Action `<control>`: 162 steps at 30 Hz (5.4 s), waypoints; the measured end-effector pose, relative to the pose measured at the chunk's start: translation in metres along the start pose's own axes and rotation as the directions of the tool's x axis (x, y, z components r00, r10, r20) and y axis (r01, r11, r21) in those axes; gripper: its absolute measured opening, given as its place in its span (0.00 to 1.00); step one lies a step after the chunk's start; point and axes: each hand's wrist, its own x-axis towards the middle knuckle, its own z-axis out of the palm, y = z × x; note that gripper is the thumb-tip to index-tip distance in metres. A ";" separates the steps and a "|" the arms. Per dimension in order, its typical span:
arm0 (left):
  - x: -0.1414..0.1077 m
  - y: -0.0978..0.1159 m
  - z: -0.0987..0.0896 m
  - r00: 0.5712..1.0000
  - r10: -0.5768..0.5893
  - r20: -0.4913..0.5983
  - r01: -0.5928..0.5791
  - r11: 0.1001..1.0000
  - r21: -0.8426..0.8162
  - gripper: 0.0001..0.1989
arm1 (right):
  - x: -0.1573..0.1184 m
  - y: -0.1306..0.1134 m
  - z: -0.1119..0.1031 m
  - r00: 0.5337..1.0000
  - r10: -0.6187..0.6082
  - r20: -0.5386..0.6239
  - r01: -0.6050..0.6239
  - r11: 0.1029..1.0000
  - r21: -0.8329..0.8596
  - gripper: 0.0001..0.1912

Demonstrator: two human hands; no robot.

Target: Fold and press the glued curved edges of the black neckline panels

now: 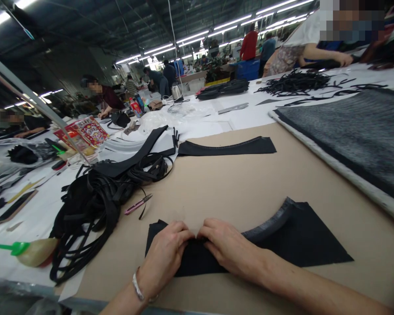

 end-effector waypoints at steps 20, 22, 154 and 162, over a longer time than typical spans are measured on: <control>-0.022 0.002 0.016 0.996 0.038 -0.084 -0.032 0.997 0.073 0.24 | -0.003 0.008 -0.002 1.000 0.015 -0.016 -0.016 1.000 -0.018 0.13; -0.021 0.003 0.015 0.995 0.044 -0.087 -0.038 0.996 0.079 0.23 | -0.002 0.009 -0.003 1.000 0.015 0.001 -0.015 1.000 -0.026 0.09; -0.010 0.034 0.043 0.971 0.088 -0.221 -0.071 0.994 0.081 0.18 | -0.029 0.009 -0.019 0.998 -0.059 0.029 0.063 0.986 -0.154 0.09; -0.020 0.032 0.050 0.955 0.148 -0.256 -0.137 0.989 0.060 0.24 | -0.039 0.018 -0.026 0.993 -0.111 0.041 0.115 0.987 -0.108 0.10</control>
